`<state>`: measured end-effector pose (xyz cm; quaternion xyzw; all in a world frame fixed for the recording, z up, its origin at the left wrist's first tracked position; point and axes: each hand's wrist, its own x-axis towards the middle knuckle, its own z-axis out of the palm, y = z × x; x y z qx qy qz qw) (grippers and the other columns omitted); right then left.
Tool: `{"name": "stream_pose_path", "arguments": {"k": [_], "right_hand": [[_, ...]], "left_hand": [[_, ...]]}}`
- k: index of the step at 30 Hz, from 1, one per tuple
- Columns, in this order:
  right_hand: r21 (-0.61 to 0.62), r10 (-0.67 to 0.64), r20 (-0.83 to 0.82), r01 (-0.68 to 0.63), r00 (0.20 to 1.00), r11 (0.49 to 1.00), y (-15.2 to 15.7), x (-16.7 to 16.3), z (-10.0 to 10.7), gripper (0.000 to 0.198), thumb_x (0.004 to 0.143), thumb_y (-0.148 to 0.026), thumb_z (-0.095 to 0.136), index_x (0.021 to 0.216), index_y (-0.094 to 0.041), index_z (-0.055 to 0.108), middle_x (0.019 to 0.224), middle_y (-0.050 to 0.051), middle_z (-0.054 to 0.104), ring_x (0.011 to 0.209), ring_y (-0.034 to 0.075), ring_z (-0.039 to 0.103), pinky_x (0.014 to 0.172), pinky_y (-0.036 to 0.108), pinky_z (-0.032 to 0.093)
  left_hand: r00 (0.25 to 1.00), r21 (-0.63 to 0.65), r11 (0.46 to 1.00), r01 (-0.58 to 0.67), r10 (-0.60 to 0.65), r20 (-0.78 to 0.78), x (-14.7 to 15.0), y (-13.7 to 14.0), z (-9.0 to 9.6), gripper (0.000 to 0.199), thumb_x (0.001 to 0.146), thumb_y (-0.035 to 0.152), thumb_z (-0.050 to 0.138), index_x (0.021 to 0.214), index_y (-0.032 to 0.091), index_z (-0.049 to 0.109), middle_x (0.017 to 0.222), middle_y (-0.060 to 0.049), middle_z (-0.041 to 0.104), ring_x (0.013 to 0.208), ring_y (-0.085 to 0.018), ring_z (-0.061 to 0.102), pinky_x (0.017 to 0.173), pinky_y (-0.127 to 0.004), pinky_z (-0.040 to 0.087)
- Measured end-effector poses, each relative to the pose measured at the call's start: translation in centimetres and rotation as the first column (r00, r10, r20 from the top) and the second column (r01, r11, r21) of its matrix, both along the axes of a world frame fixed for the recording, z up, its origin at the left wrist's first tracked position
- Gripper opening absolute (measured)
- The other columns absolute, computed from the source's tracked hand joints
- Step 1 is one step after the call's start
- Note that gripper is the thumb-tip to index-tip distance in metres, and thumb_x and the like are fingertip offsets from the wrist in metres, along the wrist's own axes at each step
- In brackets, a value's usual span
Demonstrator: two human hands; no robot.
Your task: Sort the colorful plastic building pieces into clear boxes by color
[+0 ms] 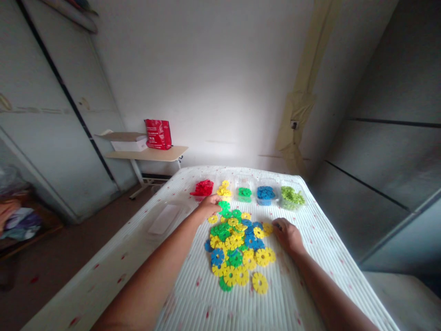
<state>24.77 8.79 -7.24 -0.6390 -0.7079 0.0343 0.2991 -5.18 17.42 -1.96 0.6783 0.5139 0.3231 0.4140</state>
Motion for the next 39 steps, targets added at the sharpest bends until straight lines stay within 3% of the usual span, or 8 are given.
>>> {"name": "stream_pose_path", "arguments": {"k": [8,11,15,21,24,28,34,39], "right_hand": [[0.014,0.016,-0.034,-0.016,0.999,1.000,0.1,0.1,0.0,0.024,0.076,-0.027,0.039,0.076,-0.018,0.061,0.078,0.005,0.062,0.069,0.015,0.057,0.065,0.025,0.042],[0.021,0.027,-0.057,-0.026,0.998,0.999,0.0,0.1,0.2,0.023,0.076,-0.026,0.039,0.075,-0.019,0.061,0.077,0.005,0.062,0.070,0.016,0.057,0.065,0.026,0.042],[0.004,0.029,-0.049,-0.029,0.998,1.000,0.0,0.1,0.3,0.022,0.076,-0.026,0.039,0.075,-0.019,0.060,0.077,0.004,0.062,0.069,0.015,0.057,0.064,0.025,0.042],[0.004,-0.006,-0.001,0.006,1.000,1.000,0.0,0.1,0.1,0.023,0.078,-0.026,0.039,0.077,-0.019,0.061,0.079,0.004,0.062,0.069,0.015,0.058,0.063,0.024,0.042],[0.025,0.013,0.001,-0.013,1.000,1.000,-0.3,0.0,0.2,0.023,0.079,-0.026,0.039,0.078,-0.020,0.061,0.080,0.004,0.063,0.068,0.015,0.058,0.062,0.025,0.043],[0.088,0.139,-0.019,-0.137,0.990,0.987,-0.6,-1.5,1.2,0.023,0.083,-0.028,0.040,0.086,-0.021,0.062,0.086,0.005,0.064,0.076,0.016,0.059,0.068,0.027,0.046],[0.093,0.395,0.102,-0.404,0.913,0.910,-0.4,-6.6,2.9,0.029,0.084,-0.035,0.045,0.105,-0.022,0.061,0.114,0.008,0.059,0.105,0.022,0.051,0.086,0.038,0.043],[0.012,0.471,0.111,-0.475,0.875,0.880,-0.2,-8.7,2.4,0.030,0.084,-0.037,0.047,0.106,-0.024,0.062,0.112,0.007,0.060,0.102,0.021,0.053,0.086,0.037,0.043]], "left_hand": [[0.957,-0.069,0.976,-0.206,0.216,0.194,7.7,4.8,3.1,0.033,0.067,0.014,0.058,0.099,0.013,0.051,0.058,0.004,0.055,0.043,-0.006,0.051,0.045,-0.016,0.040],[0.936,-0.033,0.950,-0.311,0.312,0.162,9.4,5.4,2.4,0.044,0.066,0.012,0.058,0.109,0.013,0.049,0.075,-0.003,0.062,0.052,-0.009,0.058,0.050,-0.019,0.045],[0.933,0.098,0.929,-0.357,0.351,0.078,8.1,4.0,0.5,0.034,0.066,0.010,0.055,0.099,0.017,0.058,0.091,-0.004,0.064,0.070,-0.013,0.062,0.063,-0.022,0.047],[0.960,0.247,0.939,-0.240,0.268,-0.086,2.6,-0.9,-1.9,0.019,0.066,0.009,0.053,0.076,0.018,0.067,0.080,-0.002,0.068,0.082,-0.016,0.060,0.080,-0.027,0.045],[0.939,0.399,0.916,-0.047,0.176,-0.295,0.3,-3.7,-2.9,0.024,0.069,0.011,0.052,0.084,0.019,0.068,0.091,-0.003,0.067,0.093,-0.017,0.058,0.089,-0.031,0.041],[0.906,0.437,0.892,0.114,0.087,-0.414,-1.3,-6.8,-4.0,0.034,0.072,0.020,0.054,0.104,0.025,0.064,0.114,-0.005,0.059,0.109,-0.021,0.050,0.096,-0.037,0.037],[0.898,0.492,0.851,0.185,0.057,-0.436,-1.4,-8.7,-4.7,0.037,0.076,0.024,0.053,0.111,0.030,0.060,0.119,-0.003,0.056,0.111,-0.021,0.047,0.096,-0.041,0.035],[0.931,0.524,0.833,0.178,0.030,-0.364,-1.7,-8.7,-4.9,0.032,0.074,0.023,0.056,0.104,0.031,0.064,0.114,-0.002,0.058,0.108,-0.020,0.049,0.095,-0.038,0.036]]}}
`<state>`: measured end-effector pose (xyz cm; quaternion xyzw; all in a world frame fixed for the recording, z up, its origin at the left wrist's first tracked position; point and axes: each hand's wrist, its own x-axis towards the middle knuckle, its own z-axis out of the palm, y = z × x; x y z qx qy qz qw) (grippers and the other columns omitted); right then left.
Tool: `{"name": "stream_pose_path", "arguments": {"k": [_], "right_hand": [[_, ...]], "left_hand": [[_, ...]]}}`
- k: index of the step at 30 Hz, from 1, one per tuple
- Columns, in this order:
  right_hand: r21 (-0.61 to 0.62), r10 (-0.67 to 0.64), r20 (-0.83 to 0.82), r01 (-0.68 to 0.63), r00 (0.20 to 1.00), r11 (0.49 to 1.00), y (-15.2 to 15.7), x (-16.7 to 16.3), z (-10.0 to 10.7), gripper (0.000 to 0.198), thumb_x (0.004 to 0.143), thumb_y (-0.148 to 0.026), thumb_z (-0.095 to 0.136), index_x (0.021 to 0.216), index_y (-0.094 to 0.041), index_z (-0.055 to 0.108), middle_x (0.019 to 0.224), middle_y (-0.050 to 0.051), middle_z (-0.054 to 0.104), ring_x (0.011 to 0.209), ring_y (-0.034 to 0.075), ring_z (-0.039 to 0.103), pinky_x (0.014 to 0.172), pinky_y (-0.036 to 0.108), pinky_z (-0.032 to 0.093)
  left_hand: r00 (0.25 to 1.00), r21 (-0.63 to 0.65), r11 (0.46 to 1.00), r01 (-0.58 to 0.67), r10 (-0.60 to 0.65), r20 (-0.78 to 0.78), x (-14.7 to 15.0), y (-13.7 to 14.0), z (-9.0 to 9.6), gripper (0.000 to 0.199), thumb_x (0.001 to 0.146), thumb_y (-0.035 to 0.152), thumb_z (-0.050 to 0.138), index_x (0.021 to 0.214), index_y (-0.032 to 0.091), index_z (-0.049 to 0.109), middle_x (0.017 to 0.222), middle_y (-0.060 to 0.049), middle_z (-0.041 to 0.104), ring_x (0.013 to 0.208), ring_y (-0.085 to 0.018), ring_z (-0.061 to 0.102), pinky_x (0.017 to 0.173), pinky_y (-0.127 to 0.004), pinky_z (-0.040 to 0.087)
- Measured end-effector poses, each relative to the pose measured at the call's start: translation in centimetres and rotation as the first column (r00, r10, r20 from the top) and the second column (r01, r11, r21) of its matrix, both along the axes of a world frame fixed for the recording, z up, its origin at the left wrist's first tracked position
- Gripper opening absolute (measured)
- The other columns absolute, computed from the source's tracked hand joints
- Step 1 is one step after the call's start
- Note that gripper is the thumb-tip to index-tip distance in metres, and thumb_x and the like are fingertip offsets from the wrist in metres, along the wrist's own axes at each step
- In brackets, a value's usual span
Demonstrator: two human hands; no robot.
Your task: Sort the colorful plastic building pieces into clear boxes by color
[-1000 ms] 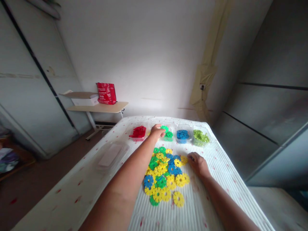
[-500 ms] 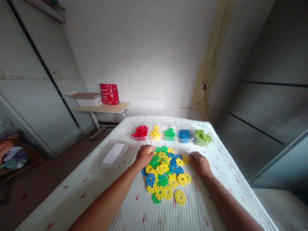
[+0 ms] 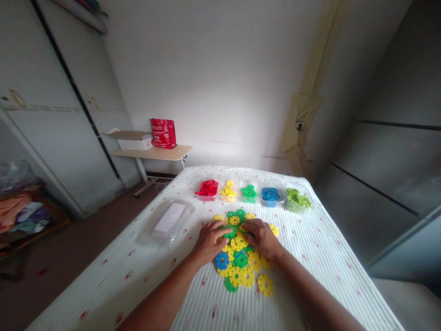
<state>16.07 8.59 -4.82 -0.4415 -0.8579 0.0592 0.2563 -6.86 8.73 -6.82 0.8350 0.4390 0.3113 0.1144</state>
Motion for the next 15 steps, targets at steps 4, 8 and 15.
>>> {"name": "stream_pose_path", "arguments": {"k": [4,8,15], "right_hand": [[-0.035,-0.026,-0.054,0.024,0.998,0.999,-0.4,1.7,-0.3,0.028,0.082,-0.036,0.049,0.100,-0.022,0.065,0.107,0.007,0.063,0.100,0.022,0.055,0.086,0.036,0.043],[-0.116,-0.051,-0.075,0.042,0.996,0.992,-1.0,4.2,0.3,0.026,0.079,-0.036,0.052,0.093,-0.021,0.068,0.103,0.008,0.064,0.097,0.022,0.057,0.083,0.034,0.045],[-0.155,-0.011,-0.059,0.002,0.998,0.988,-1.0,6.0,0.8,0.021,0.078,-0.028,0.052,0.090,-0.022,0.068,0.100,0.008,0.065,0.097,0.021,0.057,0.084,0.035,0.045]], "left_hand": [[0.995,-0.026,0.999,0.030,-0.028,0.097,-0.2,-0.2,0.2,0.027,0.069,0.017,0.058,0.090,0.028,0.070,0.111,-0.002,0.061,0.105,-0.019,0.052,0.096,-0.035,0.037],[0.981,-0.109,0.991,0.077,-0.056,0.187,-0.2,-0.3,0.5,0.027,0.065,0.011,0.055,0.079,0.026,0.072,0.109,-0.001,0.063,0.102,-0.019,0.055,0.095,-0.035,0.038],[0.937,-0.239,0.967,0.091,-0.002,0.350,-0.6,0.2,0.4,0.026,0.063,0.007,0.048,0.070,0.021,0.069,0.103,-0.004,0.064,0.100,-0.018,0.056,0.092,-0.033,0.042]]}}
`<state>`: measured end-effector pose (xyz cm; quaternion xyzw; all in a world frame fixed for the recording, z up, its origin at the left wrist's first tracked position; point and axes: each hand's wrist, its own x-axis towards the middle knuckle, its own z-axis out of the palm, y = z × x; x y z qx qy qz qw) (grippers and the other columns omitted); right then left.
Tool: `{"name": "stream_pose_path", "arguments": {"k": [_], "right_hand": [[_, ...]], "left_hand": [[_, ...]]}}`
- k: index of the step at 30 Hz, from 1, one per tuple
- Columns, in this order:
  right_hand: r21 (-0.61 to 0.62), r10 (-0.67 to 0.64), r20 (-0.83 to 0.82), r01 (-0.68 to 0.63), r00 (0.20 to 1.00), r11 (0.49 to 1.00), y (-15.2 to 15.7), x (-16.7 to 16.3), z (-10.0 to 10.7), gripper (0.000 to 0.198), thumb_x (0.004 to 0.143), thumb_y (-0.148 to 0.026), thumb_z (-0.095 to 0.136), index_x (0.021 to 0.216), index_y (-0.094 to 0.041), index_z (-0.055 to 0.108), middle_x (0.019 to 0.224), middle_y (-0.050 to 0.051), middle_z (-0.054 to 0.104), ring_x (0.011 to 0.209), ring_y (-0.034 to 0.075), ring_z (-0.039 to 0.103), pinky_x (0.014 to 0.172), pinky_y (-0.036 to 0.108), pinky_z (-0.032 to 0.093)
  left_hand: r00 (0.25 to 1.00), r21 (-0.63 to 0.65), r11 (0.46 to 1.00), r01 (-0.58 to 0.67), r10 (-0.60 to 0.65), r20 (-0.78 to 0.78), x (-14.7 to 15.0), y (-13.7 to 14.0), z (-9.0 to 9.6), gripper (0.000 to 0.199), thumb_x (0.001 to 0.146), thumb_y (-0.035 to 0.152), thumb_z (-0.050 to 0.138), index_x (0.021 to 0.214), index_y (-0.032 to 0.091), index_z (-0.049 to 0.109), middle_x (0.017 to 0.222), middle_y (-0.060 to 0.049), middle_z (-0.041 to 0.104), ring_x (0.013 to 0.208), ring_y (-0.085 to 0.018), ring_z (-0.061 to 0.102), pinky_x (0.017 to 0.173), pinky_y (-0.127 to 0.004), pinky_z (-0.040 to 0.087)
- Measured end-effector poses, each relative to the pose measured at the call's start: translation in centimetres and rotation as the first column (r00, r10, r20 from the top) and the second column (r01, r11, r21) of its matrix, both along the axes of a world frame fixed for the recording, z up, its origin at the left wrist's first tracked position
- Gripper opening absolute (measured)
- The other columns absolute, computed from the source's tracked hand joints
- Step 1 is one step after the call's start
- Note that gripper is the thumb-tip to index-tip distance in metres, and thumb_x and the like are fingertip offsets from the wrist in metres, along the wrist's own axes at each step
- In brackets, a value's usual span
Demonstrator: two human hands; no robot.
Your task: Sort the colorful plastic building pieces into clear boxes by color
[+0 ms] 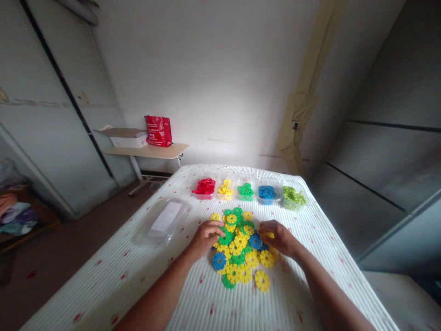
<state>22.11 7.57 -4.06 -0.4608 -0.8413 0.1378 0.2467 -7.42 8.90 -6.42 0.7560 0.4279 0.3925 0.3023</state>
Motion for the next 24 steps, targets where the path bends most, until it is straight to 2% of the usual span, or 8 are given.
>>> {"name": "stream_pose_path", "arguments": {"k": [7,12,19,24], "right_hand": [[0.061,-0.048,-0.035,0.050,0.998,0.997,0.4,1.0,-0.8,0.028,0.075,-0.023,0.051,0.098,-0.019,0.066,0.107,0.011,0.062,0.101,0.023,0.056,0.085,0.038,0.046],[0.073,-0.025,-0.025,0.027,0.999,0.997,0.4,0.8,-0.9,0.032,0.075,-0.024,0.050,0.102,-0.017,0.065,0.113,0.014,0.060,0.106,0.024,0.053,0.087,0.040,0.044],[0.054,0.000,-0.047,0.003,0.999,0.999,0.4,0.7,-1.0,0.026,0.074,-0.024,0.051,0.093,-0.018,0.067,0.102,0.010,0.064,0.099,0.022,0.057,0.086,0.036,0.044],[0.071,-0.061,-0.052,0.065,0.997,0.995,0.4,0.7,-1.2,0.037,0.071,-0.027,0.056,0.106,-0.018,0.061,0.113,0.011,0.059,0.105,0.024,0.053,0.090,0.039,0.041]], "left_hand": [[0.995,0.064,0.994,-0.093,0.094,-0.027,0.2,0.2,-0.5,0.026,0.065,0.006,0.046,0.072,0.019,0.067,0.096,-0.004,0.064,0.096,-0.017,0.056,0.093,-0.033,0.042],[0.989,0.092,0.987,-0.131,0.137,-0.063,0.1,0.2,-0.5,0.026,0.066,0.005,0.045,0.071,0.019,0.066,0.093,-0.004,0.064,0.095,-0.016,0.056,0.091,-0.033,0.043],[0.989,0.114,0.985,-0.132,0.139,-0.052,-0.1,0.6,-0.9,0.023,0.068,0.007,0.046,0.071,0.019,0.065,0.091,-0.004,0.065,0.094,-0.016,0.057,0.091,-0.034,0.044],[0.987,0.109,0.983,-0.147,0.153,-0.048,-0.1,0.5,-0.7,0.022,0.068,0.009,0.045,0.070,0.019,0.065,0.091,-0.004,0.065,0.093,-0.016,0.058,0.089,-0.034,0.045]]}}
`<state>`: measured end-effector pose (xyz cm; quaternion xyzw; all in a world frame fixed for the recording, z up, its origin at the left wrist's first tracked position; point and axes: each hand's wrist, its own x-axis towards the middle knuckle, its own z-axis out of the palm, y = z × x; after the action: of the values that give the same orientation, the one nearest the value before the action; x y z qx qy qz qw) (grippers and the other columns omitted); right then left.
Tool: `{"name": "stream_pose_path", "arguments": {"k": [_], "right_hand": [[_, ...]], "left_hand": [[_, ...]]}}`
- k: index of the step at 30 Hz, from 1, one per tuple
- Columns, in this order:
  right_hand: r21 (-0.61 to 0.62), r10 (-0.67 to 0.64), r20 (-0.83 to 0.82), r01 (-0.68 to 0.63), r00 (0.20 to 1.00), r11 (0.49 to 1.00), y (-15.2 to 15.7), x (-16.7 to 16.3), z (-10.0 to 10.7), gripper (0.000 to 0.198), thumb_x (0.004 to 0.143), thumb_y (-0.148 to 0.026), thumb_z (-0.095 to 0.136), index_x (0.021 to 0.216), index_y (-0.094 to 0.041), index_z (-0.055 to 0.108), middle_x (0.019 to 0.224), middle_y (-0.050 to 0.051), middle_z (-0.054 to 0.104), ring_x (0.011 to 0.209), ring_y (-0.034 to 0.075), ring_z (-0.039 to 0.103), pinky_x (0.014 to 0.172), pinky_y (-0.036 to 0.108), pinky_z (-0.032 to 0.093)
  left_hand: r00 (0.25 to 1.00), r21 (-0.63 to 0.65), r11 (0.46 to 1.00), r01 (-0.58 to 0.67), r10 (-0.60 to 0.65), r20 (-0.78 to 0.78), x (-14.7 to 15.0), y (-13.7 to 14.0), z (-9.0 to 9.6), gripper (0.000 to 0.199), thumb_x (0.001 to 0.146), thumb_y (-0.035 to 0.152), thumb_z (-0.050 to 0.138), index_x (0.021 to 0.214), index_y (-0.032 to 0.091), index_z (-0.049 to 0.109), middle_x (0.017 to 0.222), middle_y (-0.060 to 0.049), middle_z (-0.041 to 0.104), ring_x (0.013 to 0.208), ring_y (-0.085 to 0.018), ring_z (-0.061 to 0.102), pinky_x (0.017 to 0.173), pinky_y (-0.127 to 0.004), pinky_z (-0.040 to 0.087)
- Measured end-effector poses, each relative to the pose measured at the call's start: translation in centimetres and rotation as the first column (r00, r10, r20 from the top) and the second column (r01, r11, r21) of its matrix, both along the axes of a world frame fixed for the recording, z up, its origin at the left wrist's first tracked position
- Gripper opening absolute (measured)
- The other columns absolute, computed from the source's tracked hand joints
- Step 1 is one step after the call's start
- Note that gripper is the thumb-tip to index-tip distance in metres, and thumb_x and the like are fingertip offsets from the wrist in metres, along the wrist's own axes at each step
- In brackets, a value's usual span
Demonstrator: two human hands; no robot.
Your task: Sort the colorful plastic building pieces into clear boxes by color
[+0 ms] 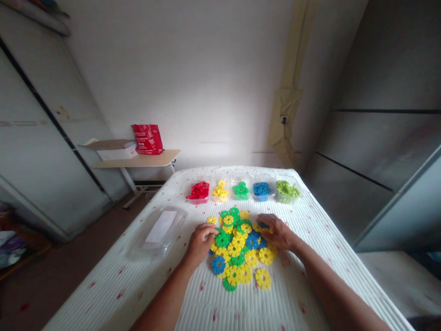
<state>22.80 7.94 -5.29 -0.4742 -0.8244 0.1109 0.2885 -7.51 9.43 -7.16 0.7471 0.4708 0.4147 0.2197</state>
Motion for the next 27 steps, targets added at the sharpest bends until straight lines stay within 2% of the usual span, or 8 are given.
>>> {"name": "stream_pose_path", "arguments": {"k": [5,9,11,14,16,19,22,27], "right_hand": [[-0.059,-0.005,-0.061,0.001,0.998,0.998,-0.3,1.5,1.5,0.032,0.068,-0.023,0.057,0.099,-0.019,0.064,0.109,0.009,0.062,0.102,0.022,0.055,0.084,0.034,0.045],[-0.126,-0.195,0.000,0.194,0.981,0.973,-0.8,2.8,3.3,0.020,0.069,-0.015,0.048,0.080,-0.018,0.065,0.078,0.004,0.066,0.070,0.015,0.060,0.062,0.025,0.046],[-0.136,-0.240,0.074,0.248,0.968,0.959,-1.1,2.8,3.8,0.017,0.069,-0.014,0.048,0.072,-0.018,0.064,0.070,0.002,0.065,0.063,0.013,0.058,0.058,0.023,0.043],[-0.176,-0.222,0.156,0.248,0.963,0.953,-1.5,1.9,3.9,0.013,0.068,-0.018,0.053,0.076,-0.019,0.063,0.072,0.001,0.065,0.062,0.012,0.058,0.056,0.021,0.041],[-0.175,-0.217,0.220,0.257,0.951,0.950,-1.6,0.8,3.5,0.019,0.066,-0.023,0.059,0.084,-0.020,0.063,0.078,0.002,0.066,0.065,0.013,0.059,0.058,0.021,0.041],[-0.111,-0.256,0.366,0.316,0.895,0.942,-1.8,-1.1,2.8,0.028,0.067,-0.031,0.061,0.093,-0.020,0.061,0.089,0.006,0.064,0.073,0.017,0.060,0.061,0.024,0.041],[-0.069,-0.293,0.476,0.367,0.829,0.928,-1.9,-2.4,2.4,0.024,0.072,-0.033,0.055,0.093,-0.020,0.060,0.089,0.007,0.063,0.074,0.019,0.060,0.059,0.024,0.040],[-0.087,-0.289,0.475,0.371,0.831,0.924,-1.9,-2.4,2.5,0.021,0.072,-0.030,0.053,0.090,-0.021,0.059,0.088,0.006,0.061,0.072,0.016,0.060,0.058,0.023,0.038]], "left_hand": [[0.999,0.040,0.999,-0.030,0.031,-0.011,-0.3,0.2,0.0,0.020,0.068,0.013,0.046,0.071,0.019,0.066,0.089,-0.004,0.064,0.091,-0.018,0.058,0.087,-0.035,0.046],[0.998,0.057,0.997,-0.059,0.060,-0.004,-0.5,0.4,-0.3,0.020,0.068,0.015,0.046,0.071,0.020,0.065,0.088,-0.004,0.064,0.090,-0.018,0.058,0.086,-0.034,0.047],[0.998,0.062,0.996,-0.064,0.063,0.004,-0.6,0.6,-0.4,0.020,0.068,0.016,0.046,0.071,0.020,0.065,0.088,-0.004,0.064,0.089,-0.018,0.059,0.085,-0.033,0.047],[0.998,0.063,0.996,-0.064,0.064,0.003,-0.7,0.7,-0.5,0.020,0.067,0.017,0.047,0.070,0.020,0.066,0.087,-0.004,0.065,0.088,-0.018,0.059,0.084,-0.033,0.048],[0.998,0.055,0.997,-0.060,0.060,-0.002,-0.7,0.7,-0.5,0.019,0.067,0.017,0.047,0.070,0.020,0.066,0.086,-0.004,0.065,0.088,-0.018,0.059,0.084,-0.033,0.048],[0.998,0.049,0.997,-0.062,0.062,-0.006,-0.6,0.7,-0.4,0.020,0.068,0.017,0.046,0.070,0.020,0.065,0.087,-0.004,0.065,0.088,-0.018,0.059,0.084,-0.032,0.048],[0.998,0.050,0.997,-0.061,0.062,-0.012,-0.6,0.7,-0.4,0.020,0.068,0.017,0.046,0.070,0.020,0.065,0.086,-0.004,0.065,0.088,-0.018,0.059,0.083,-0.032,0.048],[0.998,0.043,0.998,-0.056,0.057,-0.020,-0.6,0.7,-0.4,0.020,0.068,0.018,0.045,0.071,0.020,0.065,0.086,-0.004,0.065,0.087,-0.018,0.059,0.083,-0.033,0.048]]}}
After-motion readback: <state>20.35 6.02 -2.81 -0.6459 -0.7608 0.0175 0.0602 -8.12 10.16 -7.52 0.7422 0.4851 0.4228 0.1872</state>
